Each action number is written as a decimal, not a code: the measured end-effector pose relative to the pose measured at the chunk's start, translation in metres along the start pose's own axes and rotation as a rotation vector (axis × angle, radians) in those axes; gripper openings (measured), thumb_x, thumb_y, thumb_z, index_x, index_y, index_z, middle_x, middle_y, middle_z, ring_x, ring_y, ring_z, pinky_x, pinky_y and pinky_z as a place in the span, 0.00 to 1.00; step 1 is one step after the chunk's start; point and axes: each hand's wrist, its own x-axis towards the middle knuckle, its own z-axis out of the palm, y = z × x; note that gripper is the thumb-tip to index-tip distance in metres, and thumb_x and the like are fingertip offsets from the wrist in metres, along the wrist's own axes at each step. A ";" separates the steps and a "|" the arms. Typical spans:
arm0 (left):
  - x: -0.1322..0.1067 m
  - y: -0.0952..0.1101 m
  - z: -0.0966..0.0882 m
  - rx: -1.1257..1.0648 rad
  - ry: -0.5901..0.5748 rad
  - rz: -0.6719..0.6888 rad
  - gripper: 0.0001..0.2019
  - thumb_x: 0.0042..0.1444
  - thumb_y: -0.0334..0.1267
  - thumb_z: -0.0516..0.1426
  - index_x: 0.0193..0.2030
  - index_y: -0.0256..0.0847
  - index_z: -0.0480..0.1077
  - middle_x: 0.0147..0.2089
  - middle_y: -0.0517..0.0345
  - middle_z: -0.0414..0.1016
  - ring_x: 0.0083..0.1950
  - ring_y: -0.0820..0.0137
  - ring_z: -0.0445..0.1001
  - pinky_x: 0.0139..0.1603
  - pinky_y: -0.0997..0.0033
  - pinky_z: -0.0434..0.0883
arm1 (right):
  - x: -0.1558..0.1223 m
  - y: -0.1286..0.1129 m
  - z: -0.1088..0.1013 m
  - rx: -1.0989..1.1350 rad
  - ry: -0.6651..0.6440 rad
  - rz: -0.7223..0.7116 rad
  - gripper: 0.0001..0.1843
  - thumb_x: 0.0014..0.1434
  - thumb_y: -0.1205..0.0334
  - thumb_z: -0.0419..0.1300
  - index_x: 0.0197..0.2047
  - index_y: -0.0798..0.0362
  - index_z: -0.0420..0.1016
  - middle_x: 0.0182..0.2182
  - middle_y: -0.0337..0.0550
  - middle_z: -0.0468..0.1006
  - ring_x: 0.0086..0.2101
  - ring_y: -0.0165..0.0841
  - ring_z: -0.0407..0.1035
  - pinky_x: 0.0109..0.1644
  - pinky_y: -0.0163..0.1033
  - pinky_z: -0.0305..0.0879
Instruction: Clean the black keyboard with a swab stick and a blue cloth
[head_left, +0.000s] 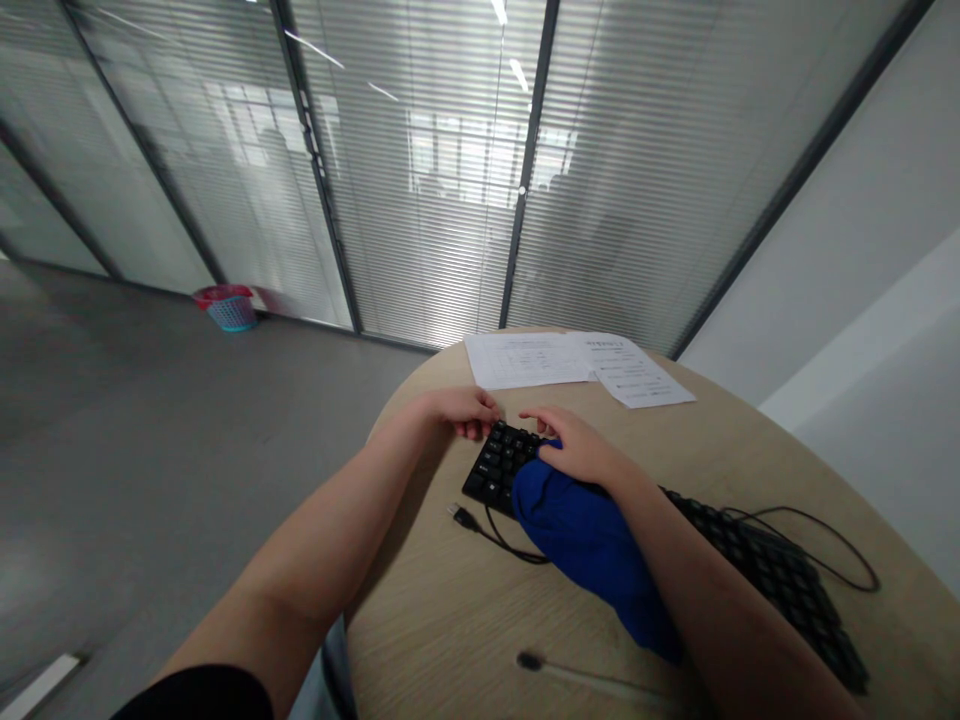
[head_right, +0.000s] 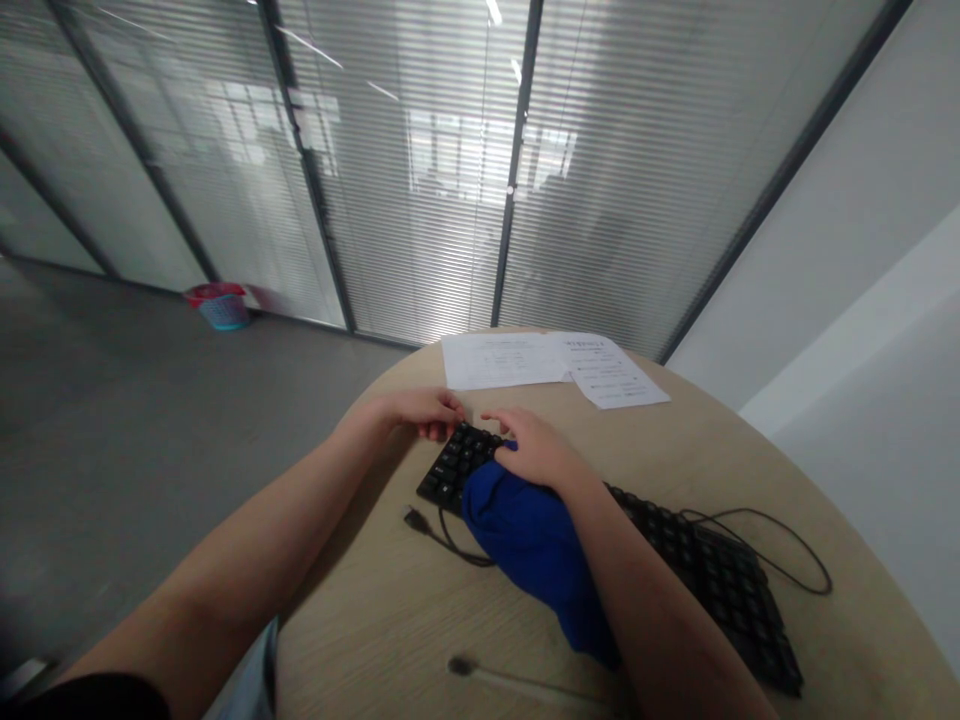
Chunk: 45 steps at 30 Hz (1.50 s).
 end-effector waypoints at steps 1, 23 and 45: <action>0.000 0.000 0.000 -0.001 0.001 -0.002 0.09 0.55 0.39 0.57 0.41 0.40 0.74 0.30 0.61 0.77 0.24 0.76 0.72 0.20 0.81 0.65 | 0.000 0.001 0.000 0.010 -0.008 0.008 0.34 0.49 0.72 0.58 0.61 0.54 0.72 0.43 0.46 0.75 0.41 0.36 0.68 0.49 0.42 0.64; -0.002 -0.001 -0.001 -0.005 0.002 0.011 0.12 0.55 0.44 0.60 0.41 0.40 0.74 0.32 0.59 0.78 0.24 0.76 0.72 0.20 0.81 0.65 | 0.002 0.006 0.008 0.263 0.013 0.050 0.32 0.52 0.71 0.61 0.61 0.49 0.73 0.53 0.48 0.74 0.47 0.36 0.69 0.53 0.44 0.67; -0.003 -0.001 0.000 -0.020 0.011 0.008 0.09 0.56 0.40 0.58 0.42 0.40 0.74 0.30 0.61 0.78 0.24 0.77 0.72 0.20 0.82 0.64 | 0.005 -0.001 0.003 0.346 0.051 0.073 0.30 0.49 0.74 0.55 0.55 0.54 0.78 0.28 0.36 0.70 0.31 0.31 0.65 0.40 0.38 0.63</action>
